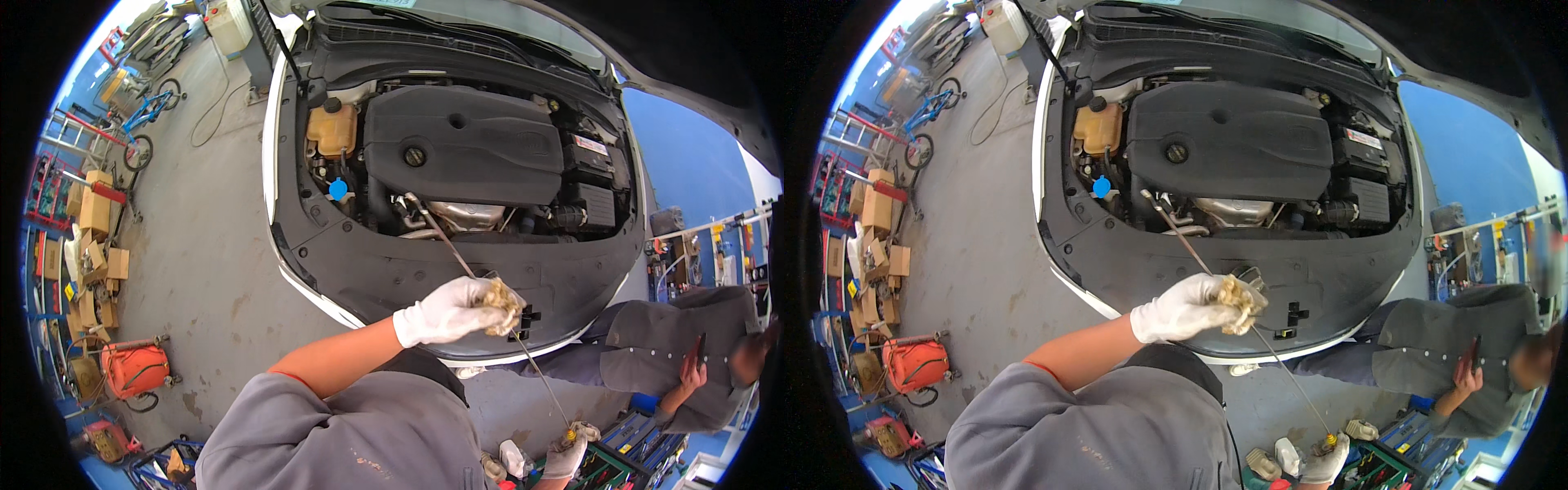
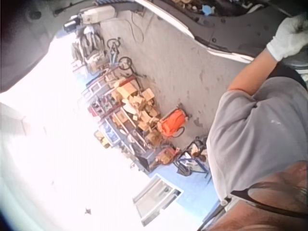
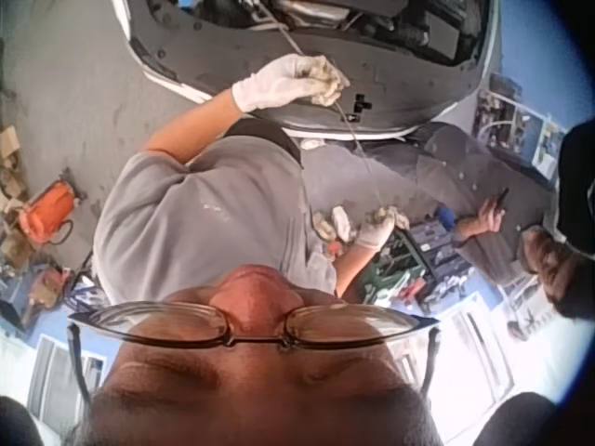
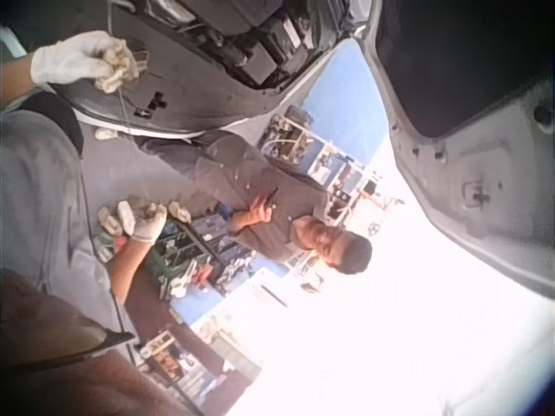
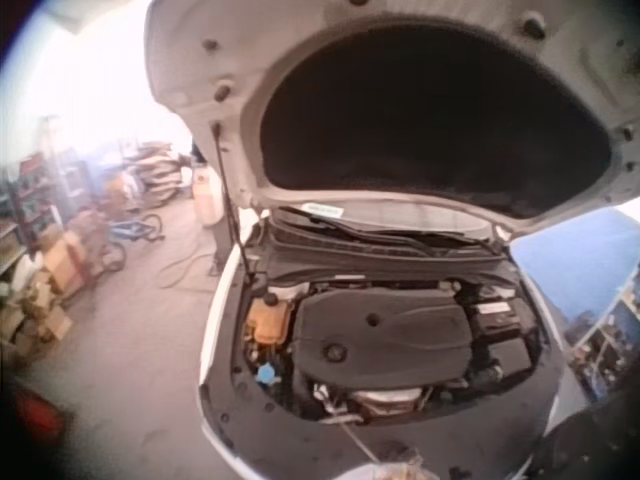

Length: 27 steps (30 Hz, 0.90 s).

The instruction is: The person checks the engine oil level using the dipstick, wipes it, reinserts it, and checks again. Then they pour new engine oil into the engine using a funnel and recheck the level with the dipstick before closing the oil cap.

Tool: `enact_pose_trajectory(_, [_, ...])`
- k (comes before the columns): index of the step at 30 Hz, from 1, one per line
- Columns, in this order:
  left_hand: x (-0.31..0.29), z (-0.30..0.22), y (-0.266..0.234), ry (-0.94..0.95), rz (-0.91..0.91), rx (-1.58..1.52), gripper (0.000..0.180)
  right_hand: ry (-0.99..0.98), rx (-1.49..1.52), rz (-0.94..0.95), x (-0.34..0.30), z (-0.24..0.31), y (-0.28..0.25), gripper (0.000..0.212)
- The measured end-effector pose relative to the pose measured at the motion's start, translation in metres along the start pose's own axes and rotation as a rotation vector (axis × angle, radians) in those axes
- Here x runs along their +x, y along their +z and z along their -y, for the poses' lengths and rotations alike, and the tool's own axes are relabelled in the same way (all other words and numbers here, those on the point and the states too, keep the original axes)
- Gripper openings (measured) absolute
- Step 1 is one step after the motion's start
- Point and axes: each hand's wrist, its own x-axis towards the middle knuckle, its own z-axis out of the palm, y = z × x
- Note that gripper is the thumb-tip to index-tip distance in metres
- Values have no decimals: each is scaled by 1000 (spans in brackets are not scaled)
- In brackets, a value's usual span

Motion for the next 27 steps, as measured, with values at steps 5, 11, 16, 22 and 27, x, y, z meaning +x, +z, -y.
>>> enact_pose_trajectory(5, [18,-13,16,13,-41,238,21,182,-63,135,63,7,3,30])
enact_pose_trajectory(11, [40,-33,12,38,-71,609,24,360,-42,69,112,-3,27,35])
enact_pose_trajectory(16, [52,-44,-7,-54,-69,734,31,443,-63,206,120,-4,51,40])
enact_pose_trajectory(22, [66,-52,-32,-127,-104,608,29,60,86,340,123,-9,53,14])
enact_pose_trajectory(27, [78,-55,-48,-78,-88,596,29,44,157,528,128,-2,48,14])
